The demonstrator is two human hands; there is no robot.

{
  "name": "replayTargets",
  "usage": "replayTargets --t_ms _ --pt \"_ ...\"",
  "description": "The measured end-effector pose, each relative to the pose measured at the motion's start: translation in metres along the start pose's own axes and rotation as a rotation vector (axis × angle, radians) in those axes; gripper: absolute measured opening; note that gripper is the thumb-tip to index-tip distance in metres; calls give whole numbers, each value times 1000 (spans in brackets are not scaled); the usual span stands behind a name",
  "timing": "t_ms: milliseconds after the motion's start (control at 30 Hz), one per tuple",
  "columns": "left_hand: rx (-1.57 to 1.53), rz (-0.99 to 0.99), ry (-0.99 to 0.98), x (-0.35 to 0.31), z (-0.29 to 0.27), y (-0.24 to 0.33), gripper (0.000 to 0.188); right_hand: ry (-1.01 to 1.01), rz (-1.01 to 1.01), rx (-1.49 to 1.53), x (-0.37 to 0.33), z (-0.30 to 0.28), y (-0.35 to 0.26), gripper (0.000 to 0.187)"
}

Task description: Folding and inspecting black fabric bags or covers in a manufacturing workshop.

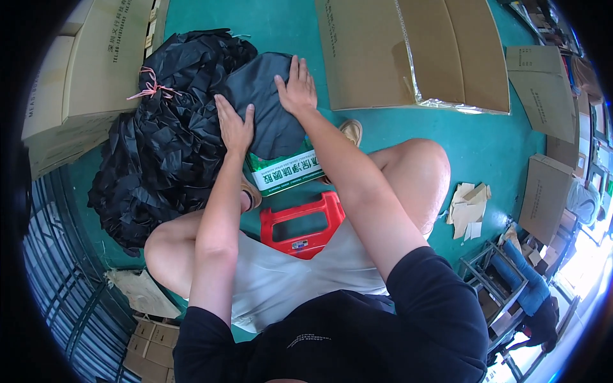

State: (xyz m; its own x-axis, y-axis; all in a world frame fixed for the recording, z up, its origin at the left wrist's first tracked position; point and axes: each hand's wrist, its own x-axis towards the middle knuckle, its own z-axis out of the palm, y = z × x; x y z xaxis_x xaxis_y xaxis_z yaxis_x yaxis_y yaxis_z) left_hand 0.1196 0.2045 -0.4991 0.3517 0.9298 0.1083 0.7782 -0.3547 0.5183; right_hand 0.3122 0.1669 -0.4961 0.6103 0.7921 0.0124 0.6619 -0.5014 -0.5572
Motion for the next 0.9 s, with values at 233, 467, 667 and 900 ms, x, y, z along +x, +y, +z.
replayTargets --t_ms 233,467,667,900 --pt "-222 -90 -99 -10 -10 -5 96 -188 234 -34 -23 -3 -3 87" --pt "28 -24 96 -35 -2 2 84 -228 407 7 -39 -12 -5 82" --pt "65 -234 -140 -78 -19 46 91 -212 444 107 -62 -15 23 77" --pt "71 -198 -84 -116 -19 44 91 -224 504 97 -98 -30 22 69"
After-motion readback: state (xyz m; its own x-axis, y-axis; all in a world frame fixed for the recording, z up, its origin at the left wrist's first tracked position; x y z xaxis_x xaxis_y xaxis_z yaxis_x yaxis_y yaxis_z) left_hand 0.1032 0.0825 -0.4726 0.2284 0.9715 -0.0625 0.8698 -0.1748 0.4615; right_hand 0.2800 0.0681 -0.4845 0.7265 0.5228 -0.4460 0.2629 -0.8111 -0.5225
